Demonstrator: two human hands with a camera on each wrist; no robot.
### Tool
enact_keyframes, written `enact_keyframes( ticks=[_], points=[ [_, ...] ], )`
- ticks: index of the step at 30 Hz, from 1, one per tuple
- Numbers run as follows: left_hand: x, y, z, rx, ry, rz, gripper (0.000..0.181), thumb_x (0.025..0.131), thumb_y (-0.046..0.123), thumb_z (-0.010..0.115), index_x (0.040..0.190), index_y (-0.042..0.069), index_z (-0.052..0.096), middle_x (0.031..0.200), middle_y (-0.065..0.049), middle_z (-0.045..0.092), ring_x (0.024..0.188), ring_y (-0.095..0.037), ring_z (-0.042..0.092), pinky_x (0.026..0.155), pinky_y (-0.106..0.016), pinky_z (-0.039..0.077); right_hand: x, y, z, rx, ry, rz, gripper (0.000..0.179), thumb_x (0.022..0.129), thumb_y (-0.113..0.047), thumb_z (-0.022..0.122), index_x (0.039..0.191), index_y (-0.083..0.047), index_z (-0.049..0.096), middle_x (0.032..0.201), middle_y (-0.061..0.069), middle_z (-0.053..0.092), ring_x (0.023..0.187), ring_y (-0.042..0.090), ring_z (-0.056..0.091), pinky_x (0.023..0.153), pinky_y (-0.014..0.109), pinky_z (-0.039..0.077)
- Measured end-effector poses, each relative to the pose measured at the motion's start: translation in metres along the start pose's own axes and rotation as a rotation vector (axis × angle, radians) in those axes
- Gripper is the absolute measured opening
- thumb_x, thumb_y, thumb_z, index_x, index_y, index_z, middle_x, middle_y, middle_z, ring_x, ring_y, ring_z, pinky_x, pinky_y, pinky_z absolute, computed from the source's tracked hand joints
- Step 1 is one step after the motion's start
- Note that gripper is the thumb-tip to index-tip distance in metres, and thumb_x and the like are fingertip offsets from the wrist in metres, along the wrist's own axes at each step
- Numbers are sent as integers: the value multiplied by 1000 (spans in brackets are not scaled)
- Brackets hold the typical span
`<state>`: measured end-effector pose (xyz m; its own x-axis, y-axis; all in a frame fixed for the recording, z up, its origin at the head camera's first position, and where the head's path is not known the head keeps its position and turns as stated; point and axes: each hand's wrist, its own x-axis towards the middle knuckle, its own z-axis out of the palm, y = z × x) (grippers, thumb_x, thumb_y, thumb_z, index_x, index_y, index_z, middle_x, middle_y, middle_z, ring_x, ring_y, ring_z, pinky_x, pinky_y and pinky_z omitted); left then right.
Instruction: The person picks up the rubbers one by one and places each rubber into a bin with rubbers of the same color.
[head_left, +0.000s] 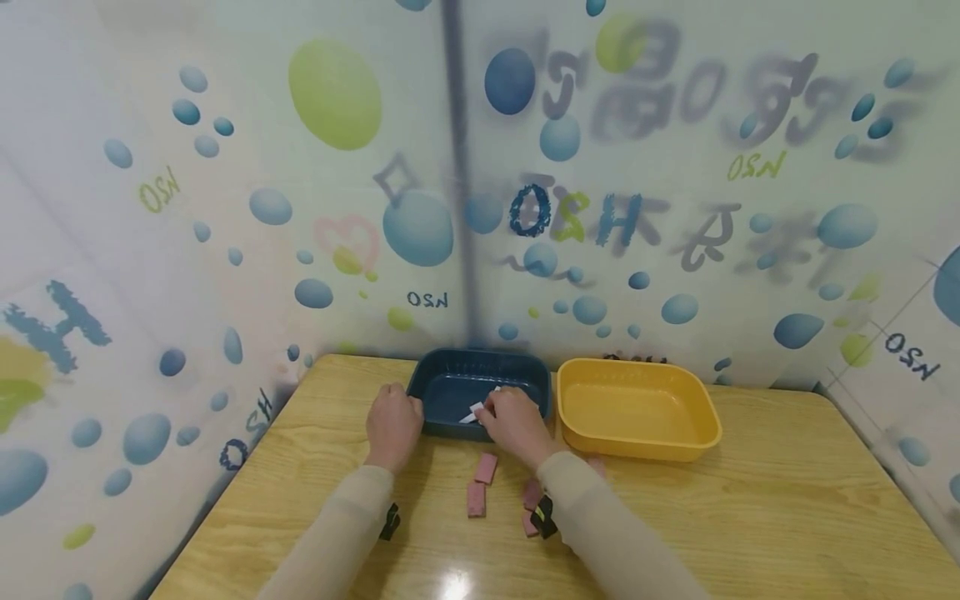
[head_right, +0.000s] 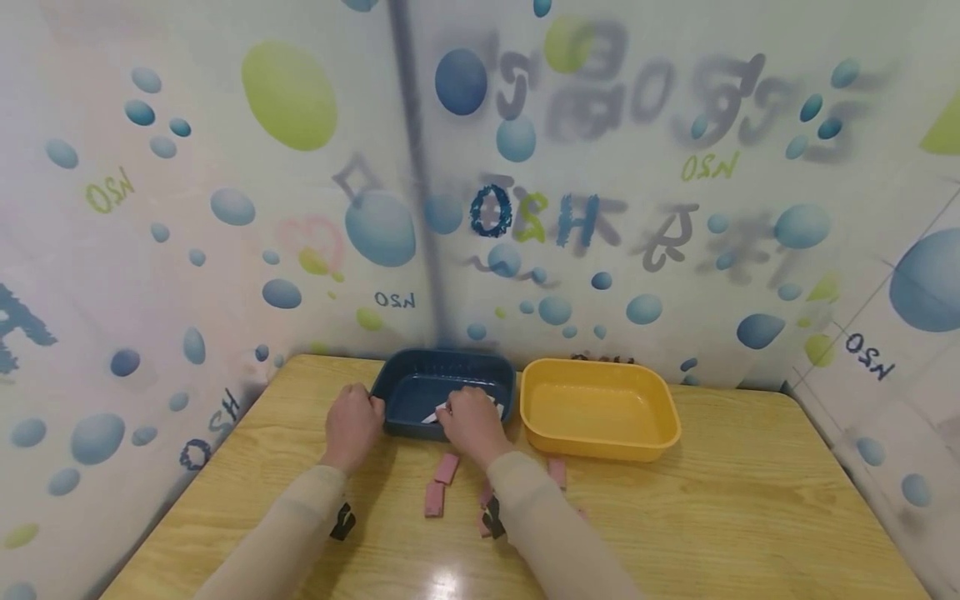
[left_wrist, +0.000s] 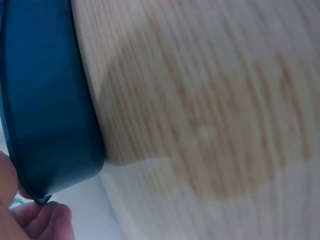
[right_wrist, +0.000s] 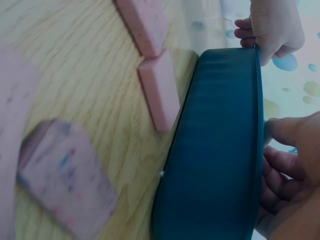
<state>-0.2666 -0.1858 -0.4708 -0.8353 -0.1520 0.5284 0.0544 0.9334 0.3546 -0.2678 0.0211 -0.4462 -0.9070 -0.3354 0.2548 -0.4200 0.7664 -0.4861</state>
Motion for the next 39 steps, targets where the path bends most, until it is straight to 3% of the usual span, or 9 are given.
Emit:
enact_keyframes(
  ticks=[9, 18, 22, 27, 32, 39],
  points=[
    [0, -1, 3, -4, 9, 1, 14, 91, 0, 61, 80, -9, 63, 80, -22, 62, 63, -34, 62, 59, -46, 57, 8, -5, 9, 8, 25, -20, 17, 97, -16, 69, 81, -9, 66, 80, 3, 61, 84, 23, 59, 79, 40, 52],
    [2, -1, 5, -2, 21, -4, 13, 89, 0, 62, 79, -9, 62, 78, -21, 61, 63, -34, 62, 58, -47, 57, 10, -10, 12, 15, -11, 14, 14, 96, -16, 69, 99, -3, 74, 92, 8, 69, 91, 26, 65, 84, 41, 56],
    [2, -2, 4, -4, 25, -2, 13, 88, 0, 62, 78, -8, 62, 76, -19, 60, 61, -32, 61, 56, -46, 56, 10, -10, 11, 22, -15, -2, 14, 97, -14, 67, 96, -4, 77, 87, 7, 72, 85, 23, 66, 80, 39, 56],
    [2, -3, 5, -10, 21, -5, 13, 88, -1, 61, 77, -7, 61, 74, -19, 58, 60, -32, 60, 55, -46, 55, 7, -5, 8, 67, -15, -19, 14, 98, -13, 67, 94, -4, 77, 83, 5, 71, 78, 20, 64, 73, 37, 55],
    [2, -3, 5, -8, 7, -11, 13, 89, 0, 61, 78, -7, 61, 75, -19, 58, 61, -33, 61, 56, -46, 56, 2, 3, 5, 88, 3, -5, 15, 97, -11, 67, 102, -2, 77, 94, 8, 73, 86, 22, 65, 79, 40, 55],
    [0, -1, 2, -4, 1, -5, 15, 90, 0, 61, 78, -7, 61, 77, -19, 59, 62, -33, 62, 57, -46, 57, -6, 16, -6, 83, 69, -3, 13, 96, -9, 68, 103, -2, 77, 94, 8, 72, 85, 21, 61, 80, 39, 56]
  ],
)
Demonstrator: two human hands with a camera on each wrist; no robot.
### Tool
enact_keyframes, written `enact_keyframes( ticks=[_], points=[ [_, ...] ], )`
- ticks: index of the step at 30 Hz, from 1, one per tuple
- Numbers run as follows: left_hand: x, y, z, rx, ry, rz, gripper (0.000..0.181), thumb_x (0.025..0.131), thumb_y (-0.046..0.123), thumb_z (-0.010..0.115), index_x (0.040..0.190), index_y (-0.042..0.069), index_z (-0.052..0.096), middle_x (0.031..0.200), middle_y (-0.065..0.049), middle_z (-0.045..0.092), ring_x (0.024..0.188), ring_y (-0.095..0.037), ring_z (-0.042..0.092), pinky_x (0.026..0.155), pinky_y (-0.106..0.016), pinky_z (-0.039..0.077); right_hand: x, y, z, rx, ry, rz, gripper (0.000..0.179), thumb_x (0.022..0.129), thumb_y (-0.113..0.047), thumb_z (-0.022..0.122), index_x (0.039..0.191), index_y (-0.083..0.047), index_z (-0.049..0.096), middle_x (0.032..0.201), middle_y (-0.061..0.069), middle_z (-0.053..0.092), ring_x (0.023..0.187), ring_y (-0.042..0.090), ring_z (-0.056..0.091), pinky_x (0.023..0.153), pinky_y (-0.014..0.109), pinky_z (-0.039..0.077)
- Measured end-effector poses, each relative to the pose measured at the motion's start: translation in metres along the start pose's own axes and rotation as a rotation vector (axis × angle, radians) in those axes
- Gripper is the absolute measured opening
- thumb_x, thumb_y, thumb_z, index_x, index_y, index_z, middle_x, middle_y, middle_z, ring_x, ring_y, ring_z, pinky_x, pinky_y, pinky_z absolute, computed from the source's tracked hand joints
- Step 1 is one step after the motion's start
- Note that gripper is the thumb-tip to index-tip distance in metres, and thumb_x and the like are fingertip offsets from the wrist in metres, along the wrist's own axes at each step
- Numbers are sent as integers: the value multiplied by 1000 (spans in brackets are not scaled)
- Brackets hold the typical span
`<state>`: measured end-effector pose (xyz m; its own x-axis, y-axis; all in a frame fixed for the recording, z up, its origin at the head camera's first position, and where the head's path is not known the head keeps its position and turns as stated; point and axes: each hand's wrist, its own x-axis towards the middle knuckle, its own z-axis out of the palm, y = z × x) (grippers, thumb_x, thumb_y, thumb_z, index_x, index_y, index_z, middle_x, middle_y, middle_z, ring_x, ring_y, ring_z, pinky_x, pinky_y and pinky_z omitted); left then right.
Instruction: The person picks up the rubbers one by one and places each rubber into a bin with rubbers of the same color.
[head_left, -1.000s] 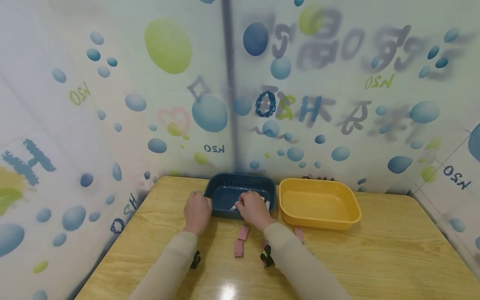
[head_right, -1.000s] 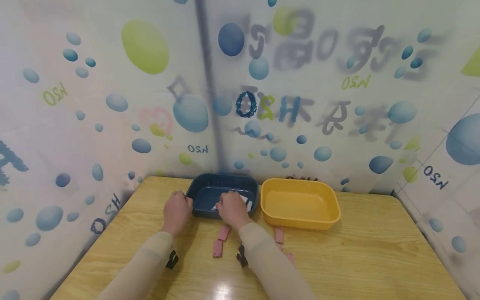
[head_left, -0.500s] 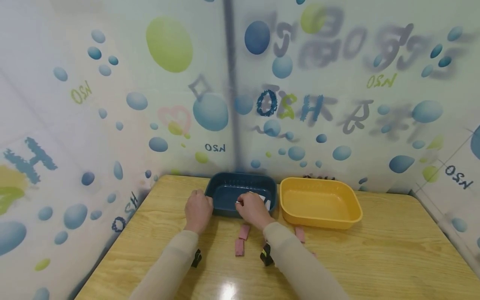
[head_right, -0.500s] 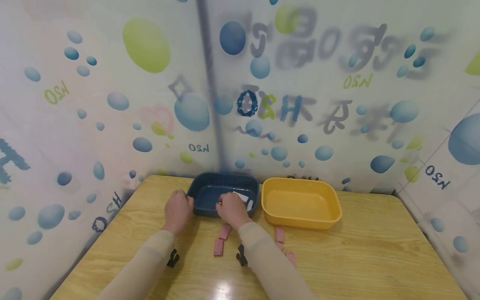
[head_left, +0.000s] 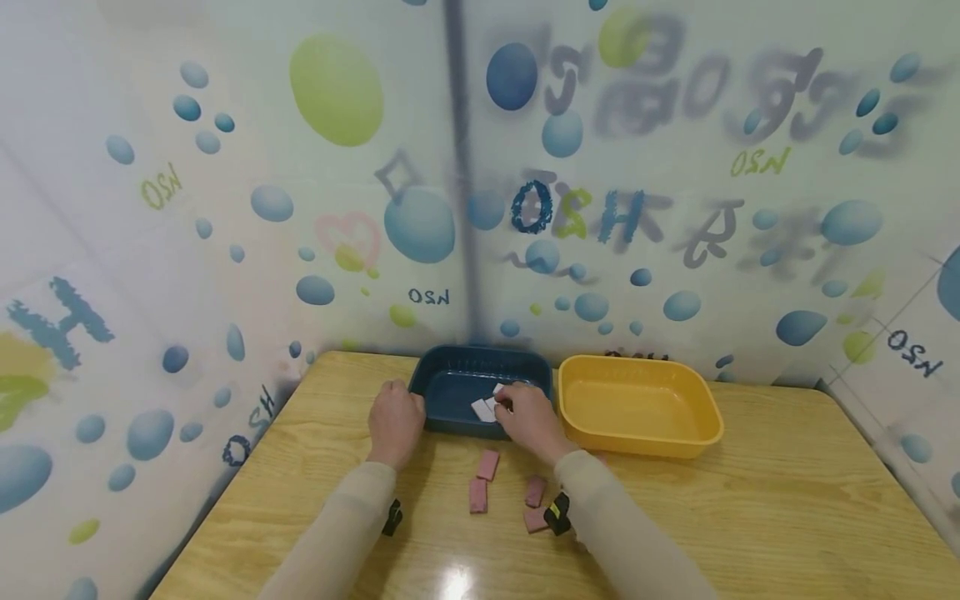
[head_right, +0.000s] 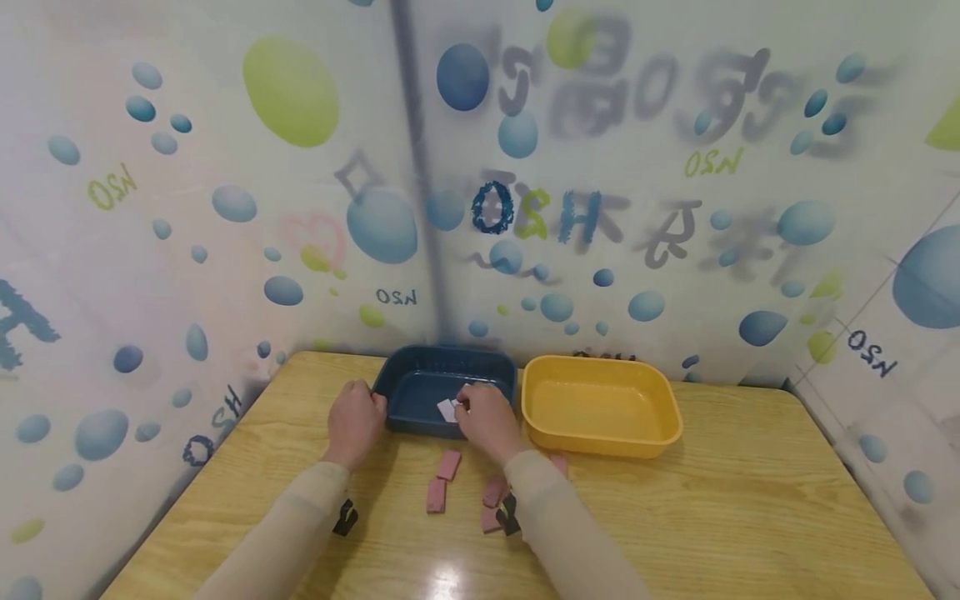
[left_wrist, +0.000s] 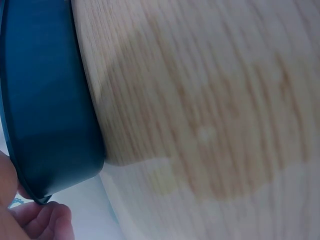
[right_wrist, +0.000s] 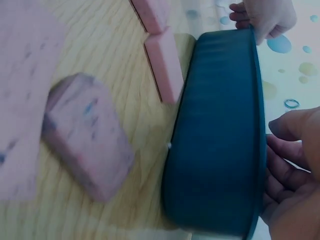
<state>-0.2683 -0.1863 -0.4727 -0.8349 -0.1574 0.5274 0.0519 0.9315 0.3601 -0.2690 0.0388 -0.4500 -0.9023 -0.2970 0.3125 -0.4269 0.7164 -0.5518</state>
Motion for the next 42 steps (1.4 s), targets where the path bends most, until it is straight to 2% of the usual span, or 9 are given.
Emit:
enact_keyframes(
  ticks=[5, 13, 19, 26, 33, 42],
  points=[
    [0, -1, 1, -1, 2, -1, 15, 90, 1, 61, 77, -7, 61, 76, -19, 59, 61, -33, 61, 57, -46, 56, -10, 8, -12, 31, 31, 45, 13, 96, -9, 69, 105, -2, 77, 96, 7, 71, 87, 21, 61, 85, 40, 57],
    [1, -1, 2, -2, 7, -4, 14, 89, 0, 61, 77, -7, 60, 74, -18, 57, 59, -32, 60, 54, -46, 56, -25, 20, -28, 128, 125, 72, 12, 94, -6, 71, 104, -1, 76, 95, 7, 69, 84, 20, 59, 80, 39, 56],
    [0, -1, 1, -2, 1, -3, 14, 90, 1, 61, 78, -7, 60, 74, -18, 58, 60, -32, 60, 55, -45, 56, -33, 28, -39, 167, 159, 94, 14, 94, -6, 69, 105, -1, 76, 101, 10, 71, 91, 24, 62, 87, 44, 57],
    [0, -1, 1, -15, -2, -3, 14, 90, 0, 61, 79, -8, 61, 74, -18, 58, 61, -32, 60, 56, -45, 56, -41, 38, -54, 134, 195, 85, 15, 94, -6, 70, 107, 0, 75, 103, 12, 72, 94, 26, 65, 88, 47, 56],
    [0, 0, 1, -13, 5, -1, 14, 90, 0, 61, 78, -7, 60, 73, -17, 57, 60, -31, 59, 55, -45, 55, -54, 58, -80, 71, 236, 52, 16, 93, -3, 70, 108, 4, 73, 101, 17, 72, 92, 32, 68, 87, 51, 57],
    [0, -1, 1, -11, 11, 3, 15, 90, -1, 60, 76, -7, 59, 72, -17, 56, 58, -30, 58, 53, -44, 54, -72, 91, -110, 22, 259, 120, 19, 97, -5, 66, 112, 6, 71, 105, 20, 72, 94, 35, 68, 86, 54, 56]
  ],
)
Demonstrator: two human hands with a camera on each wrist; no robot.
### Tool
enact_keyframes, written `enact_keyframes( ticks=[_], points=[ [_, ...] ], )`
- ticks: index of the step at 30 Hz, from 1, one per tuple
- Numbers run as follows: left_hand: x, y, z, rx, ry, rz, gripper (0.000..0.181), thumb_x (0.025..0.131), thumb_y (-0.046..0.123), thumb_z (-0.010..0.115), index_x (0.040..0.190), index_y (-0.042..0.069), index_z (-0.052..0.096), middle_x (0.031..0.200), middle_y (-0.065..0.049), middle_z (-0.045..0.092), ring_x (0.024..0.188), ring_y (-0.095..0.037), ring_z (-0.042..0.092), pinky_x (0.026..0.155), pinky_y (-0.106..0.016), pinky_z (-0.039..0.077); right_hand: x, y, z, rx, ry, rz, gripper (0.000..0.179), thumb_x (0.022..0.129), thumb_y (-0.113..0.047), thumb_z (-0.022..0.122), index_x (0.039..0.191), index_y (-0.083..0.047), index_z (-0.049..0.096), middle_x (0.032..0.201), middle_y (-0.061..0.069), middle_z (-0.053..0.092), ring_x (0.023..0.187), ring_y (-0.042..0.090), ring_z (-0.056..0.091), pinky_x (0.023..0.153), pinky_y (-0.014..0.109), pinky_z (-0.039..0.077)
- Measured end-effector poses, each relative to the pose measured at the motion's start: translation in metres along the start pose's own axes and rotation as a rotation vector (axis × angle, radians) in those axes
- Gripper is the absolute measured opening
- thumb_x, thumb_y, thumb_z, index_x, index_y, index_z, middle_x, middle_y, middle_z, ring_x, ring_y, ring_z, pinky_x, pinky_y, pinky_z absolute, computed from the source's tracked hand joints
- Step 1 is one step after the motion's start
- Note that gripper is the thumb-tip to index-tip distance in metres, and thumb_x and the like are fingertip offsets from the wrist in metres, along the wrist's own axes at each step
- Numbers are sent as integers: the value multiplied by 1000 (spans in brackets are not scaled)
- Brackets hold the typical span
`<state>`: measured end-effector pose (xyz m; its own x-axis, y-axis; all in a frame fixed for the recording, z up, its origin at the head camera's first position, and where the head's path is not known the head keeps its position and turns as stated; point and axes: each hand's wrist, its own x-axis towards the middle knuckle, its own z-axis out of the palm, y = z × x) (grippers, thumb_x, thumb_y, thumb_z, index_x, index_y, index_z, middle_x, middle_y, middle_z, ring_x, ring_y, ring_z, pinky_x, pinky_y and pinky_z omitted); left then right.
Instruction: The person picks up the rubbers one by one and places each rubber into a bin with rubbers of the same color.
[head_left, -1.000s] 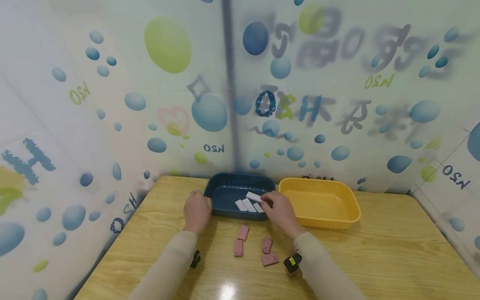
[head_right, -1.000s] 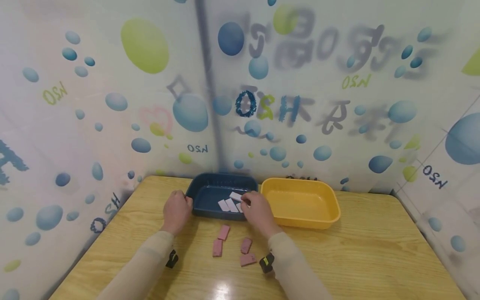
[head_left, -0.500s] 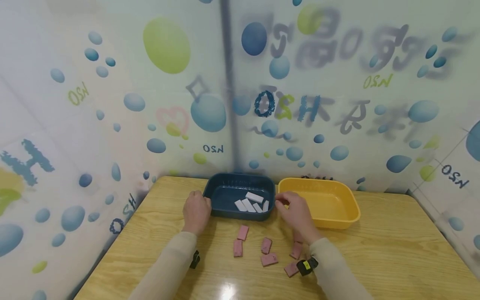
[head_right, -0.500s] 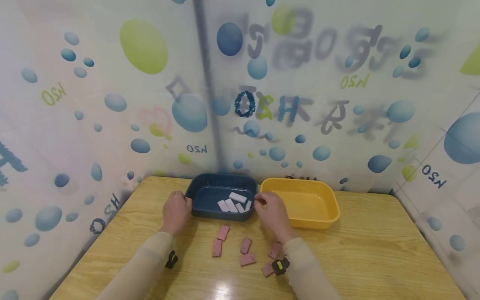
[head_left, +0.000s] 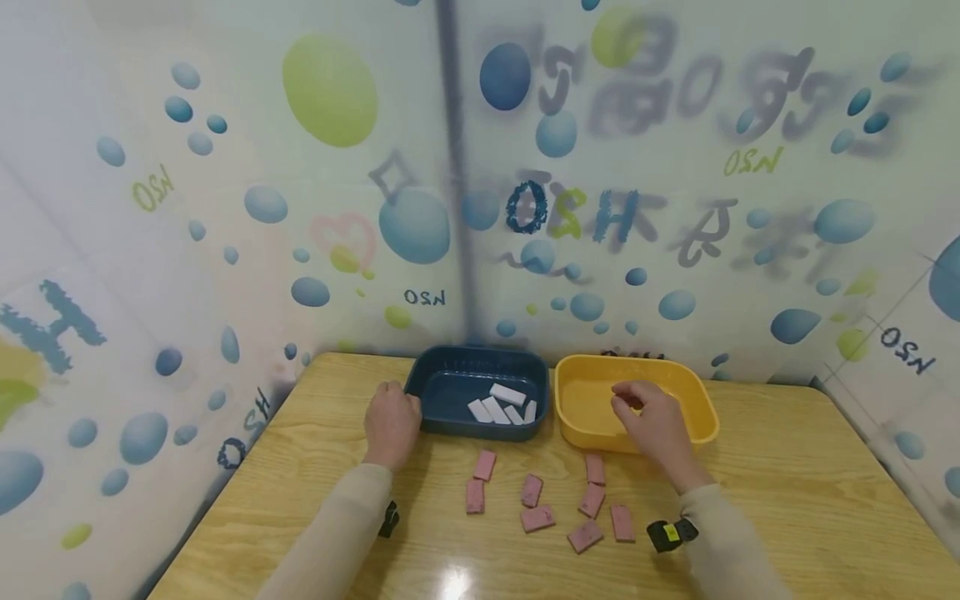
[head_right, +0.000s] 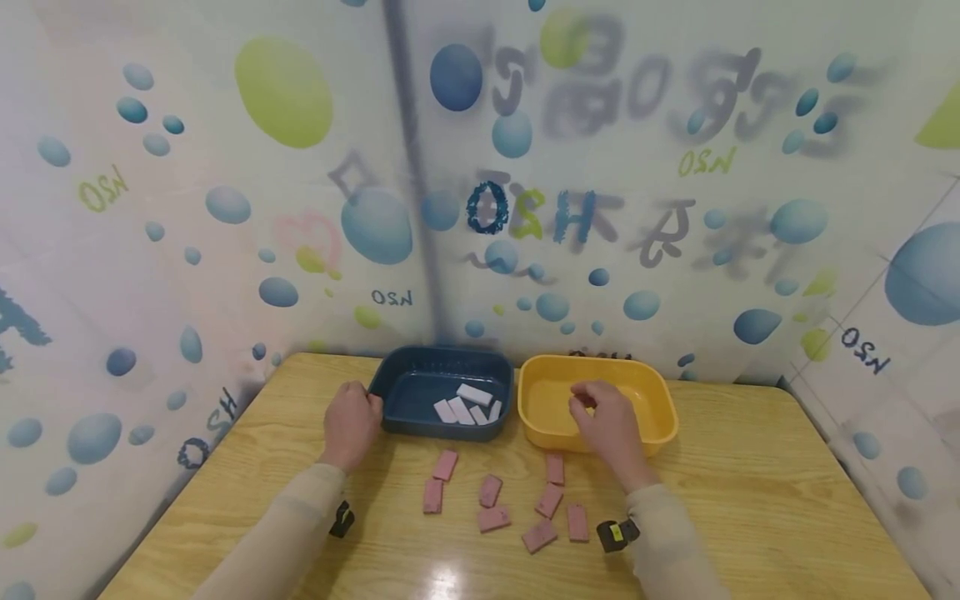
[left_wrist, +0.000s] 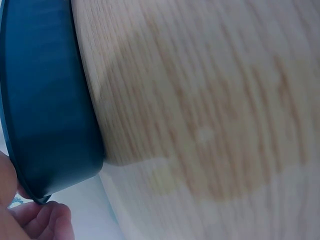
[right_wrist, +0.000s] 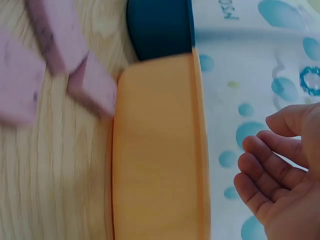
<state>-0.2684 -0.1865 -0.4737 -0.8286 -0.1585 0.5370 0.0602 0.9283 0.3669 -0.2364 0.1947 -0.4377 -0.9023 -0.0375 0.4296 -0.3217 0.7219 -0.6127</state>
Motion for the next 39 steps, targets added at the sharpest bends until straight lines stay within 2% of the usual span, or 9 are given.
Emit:
enact_keyframes(
  ticks=[6, 16, 22, 26, 30, 36, 39],
  points=[
    [-1, -1, 1, 4, 8, 3, 15, 90, -1, 60, 76, -7, 59, 72, -17, 55, 57, -28, 56, 53, -44, 54, -5, 15, -18, -20, -22, 74, 24, 100, -8, 62, 117, 7, 69, 112, 23, 70, 100, 38, 66, 91, 56, 53],
    [-1, 0, 0, 12, 9, 1, 15, 89, 0, 61, 76, -7, 59, 72, -17, 56, 57, -28, 57, 53, -43, 54, -15, 38, -42, -96, 29, 136, 25, 100, -10, 62, 117, 8, 68, 108, 25, 71, 96, 38, 65, 85, 55, 54],
    [0, 1, 1, 13, -2, 0, 15, 90, -1, 60, 76, -7, 59, 72, -17, 56, 58, -29, 57, 54, -43, 55, -19, 56, -54, -115, 91, 150, 24, 99, -9, 64, 114, 8, 70, 104, 26, 71, 93, 39, 65, 81, 49, 54],
    [0, 1, 2, 12, -3, -5, 15, 90, -1, 61, 76, -7, 59, 72, -17, 56, 58, -29, 57, 54, -43, 55, -23, 65, -62, -125, 102, 217, 27, 100, -11, 61, 117, 9, 68, 109, 27, 69, 96, 39, 64, 78, 40, 54],
    [1, 1, 4, 7, 6, -11, 15, 89, -1, 61, 75, -7, 59, 72, -17, 55, 58, -30, 58, 53, -44, 54, -27, 74, -66, -140, 107, 279, 30, 101, -13, 59, 120, 8, 66, 110, 27, 68, 97, 37, 61, 72, 29, 47],
    [2, 0, 4, 2, -5, -10, 15, 89, -1, 60, 76, -8, 60, 73, -18, 56, 59, -31, 59, 54, -45, 55, -30, 84, -69, -160, 108, 323, 35, 103, -18, 54, 119, 11, 64, 108, 29, 64, 96, 39, 58, 75, 42, 51],
    [2, -1, 2, 2, -11, -18, 15, 89, -1, 59, 77, -8, 60, 74, -19, 57, 60, -32, 60, 55, -45, 55, -31, 89, -68, -170, 75, 351, 37, 104, -21, 53, 117, 12, 64, 105, 29, 65, 92, 38, 59, 71, 38, 51]
  ],
)
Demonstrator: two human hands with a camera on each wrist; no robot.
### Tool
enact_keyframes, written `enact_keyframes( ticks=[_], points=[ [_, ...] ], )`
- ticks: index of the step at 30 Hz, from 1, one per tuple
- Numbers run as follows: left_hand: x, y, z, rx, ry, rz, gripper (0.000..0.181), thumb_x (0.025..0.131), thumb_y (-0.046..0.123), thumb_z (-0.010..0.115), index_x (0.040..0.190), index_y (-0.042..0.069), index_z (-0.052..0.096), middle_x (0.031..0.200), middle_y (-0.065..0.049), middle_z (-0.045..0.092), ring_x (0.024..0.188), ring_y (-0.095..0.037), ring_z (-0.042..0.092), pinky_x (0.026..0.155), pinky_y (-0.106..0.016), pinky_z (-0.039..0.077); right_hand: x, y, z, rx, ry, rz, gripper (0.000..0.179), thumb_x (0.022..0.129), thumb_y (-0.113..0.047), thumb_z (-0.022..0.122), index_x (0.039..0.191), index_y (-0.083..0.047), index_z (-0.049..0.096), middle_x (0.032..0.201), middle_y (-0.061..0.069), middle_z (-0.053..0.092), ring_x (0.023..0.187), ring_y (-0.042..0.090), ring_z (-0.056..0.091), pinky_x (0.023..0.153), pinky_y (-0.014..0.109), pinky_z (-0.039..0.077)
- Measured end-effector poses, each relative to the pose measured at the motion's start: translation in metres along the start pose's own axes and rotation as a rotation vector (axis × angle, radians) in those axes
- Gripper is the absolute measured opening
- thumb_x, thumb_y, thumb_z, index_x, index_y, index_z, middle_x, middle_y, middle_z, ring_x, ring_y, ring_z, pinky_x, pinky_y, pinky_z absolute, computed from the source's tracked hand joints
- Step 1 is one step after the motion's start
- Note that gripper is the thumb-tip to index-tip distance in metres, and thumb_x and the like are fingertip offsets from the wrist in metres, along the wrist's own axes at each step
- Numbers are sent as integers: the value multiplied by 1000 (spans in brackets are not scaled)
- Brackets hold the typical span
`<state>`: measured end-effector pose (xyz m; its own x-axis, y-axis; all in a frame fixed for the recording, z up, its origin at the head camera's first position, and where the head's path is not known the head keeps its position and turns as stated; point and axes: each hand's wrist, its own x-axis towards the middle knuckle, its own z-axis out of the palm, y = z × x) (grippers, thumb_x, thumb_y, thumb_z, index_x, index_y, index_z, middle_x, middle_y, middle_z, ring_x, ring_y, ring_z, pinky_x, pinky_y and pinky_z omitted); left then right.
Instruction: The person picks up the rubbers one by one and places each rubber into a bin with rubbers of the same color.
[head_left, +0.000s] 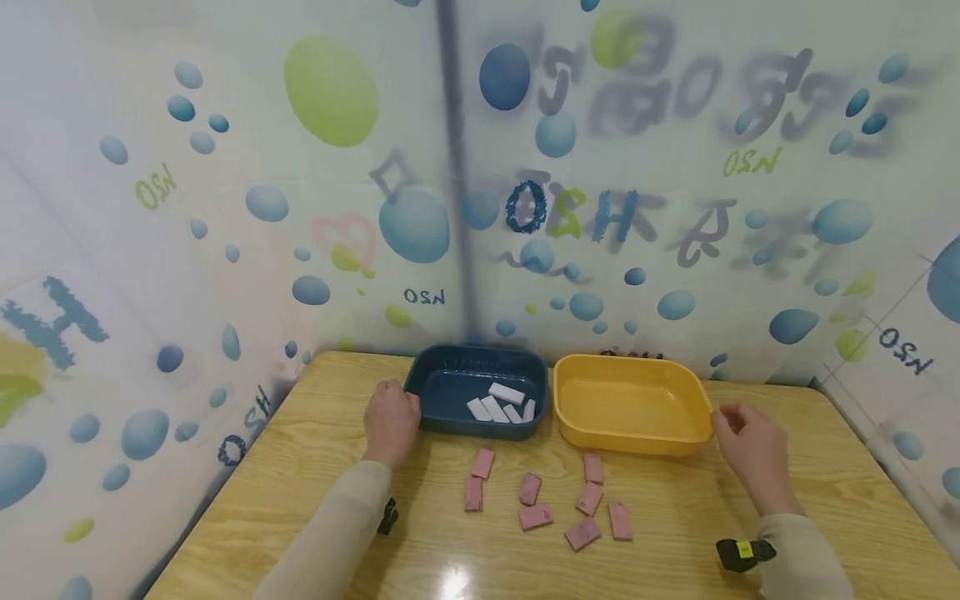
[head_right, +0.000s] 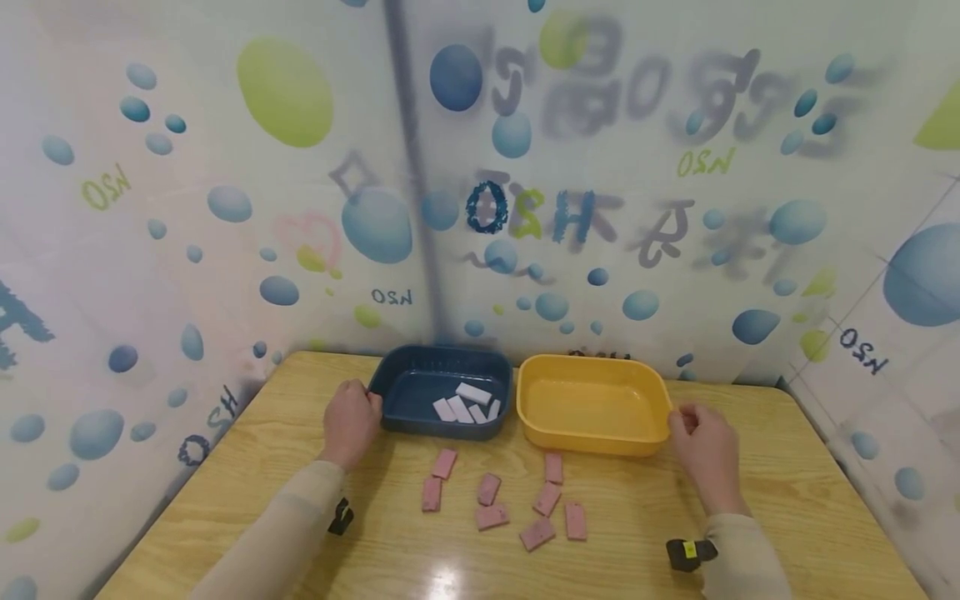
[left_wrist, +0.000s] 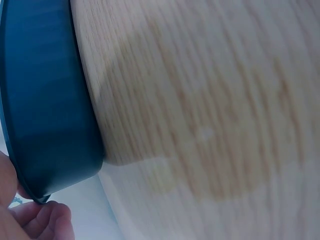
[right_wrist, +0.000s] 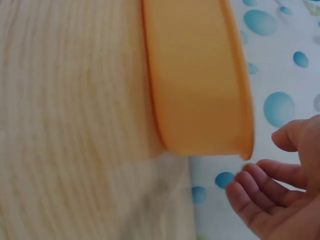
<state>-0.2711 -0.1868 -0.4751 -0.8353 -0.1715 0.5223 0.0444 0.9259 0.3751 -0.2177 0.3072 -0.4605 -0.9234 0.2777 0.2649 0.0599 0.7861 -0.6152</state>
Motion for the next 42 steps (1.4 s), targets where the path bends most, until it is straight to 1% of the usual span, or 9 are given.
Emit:
enact_keyframes(
  ticks=[3, 8, 14, 18, 25, 28, 33, 38, 42],
  points=[
    [0, 1, -1, -1, -4, 0, 14, 90, -1, 59, 77, -8, 60, 75, -19, 57, 60, -32, 60, 55, -45, 55, 1, 4, 1, -16, -50, 35, 39, 105, -24, 52, 115, 12, 64, 97, 26, 67, 87, 35, 59, 66, 33, 48],
    [1, 2, -1, -3, -10, 12, 15, 90, 0, 59, 78, -8, 60, 75, -20, 58, 60, -33, 60, 55, -46, 55, 0, 7, 1, 4, -120, 114, 43, 106, -27, 49, 113, 11, 67, 89, 19, 69, 84, 32, 58, 65, 31, 46],
    [4, 0, 0, -1, -43, -15, 15, 92, 4, 60, 82, -8, 62, 80, -20, 60, 63, -34, 62, 58, -48, 56, 0, 7, 0, 17, -142, 134, 43, 106, -28, 47, 108, 9, 69, 87, 16, 69, 84, 30, 57, 64, 31, 45],
    [5, -3, -2, -20, -77, -25, 15, 92, 6, 59, 84, -6, 61, 81, -20, 59, 62, -32, 59, 58, -48, 55, 0, 8, 2, 51, -158, 151, 43, 107, -27, 46, 110, 10, 68, 84, 14, 67, 80, 28, 58, 63, 30, 46],
    [5, -4, -15, -80, -163, -64, 19, 94, 11, 57, 78, 1, 56, 78, -15, 56, 63, -27, 52, 57, -45, 48, 0, 8, 3, 155, -181, 192, 39, 106, -26, 47, 111, 9, 63, 90, 17, 68, 71, 18, 63, 59, 25, 54],
    [3, -1, -21, -98, -173, -61, 18, 95, 11, 55, 81, -1, 57, 81, -16, 57, 66, -28, 53, 60, -46, 49, 2, 8, 2, 163, -183, 192, 37, 106, -26, 48, 109, 9, 62, 89, 17, 68, 70, 17, 62, 58, 25, 54],
    [-5, 3, -27, -135, -121, -13, 16, 94, 10, 55, 84, -2, 59, 83, -17, 59, 68, -29, 54, 63, -46, 50, 3, 10, -2, 132, -193, 176, 38, 106, -26, 48, 108, 8, 64, 87, 15, 68, 71, 19, 61, 60, 25, 53],
    [-17, 8, -31, -147, -57, 89, 14, 92, 6, 60, 78, 2, 57, 76, -10, 53, 62, -22, 47, 55, -37, 43, 6, 11, -6, 84, -210, 132, 37, 106, -26, 48, 105, 7, 66, 83, 12, 68, 71, 20, 59, 60, 27, 51],
    [-29, 14, -33, -141, -29, 165, 16, 88, 3, 65, 74, 3, 57, 72, -7, 50, 59, -18, 44, 53, -32, 40, 8, 10, -7, 39, -230, 85, 35, 104, -24, 49, 97, 5, 68, 77, 7, 67, 68, 19, 58, 59, 29, 50]
  ],
)
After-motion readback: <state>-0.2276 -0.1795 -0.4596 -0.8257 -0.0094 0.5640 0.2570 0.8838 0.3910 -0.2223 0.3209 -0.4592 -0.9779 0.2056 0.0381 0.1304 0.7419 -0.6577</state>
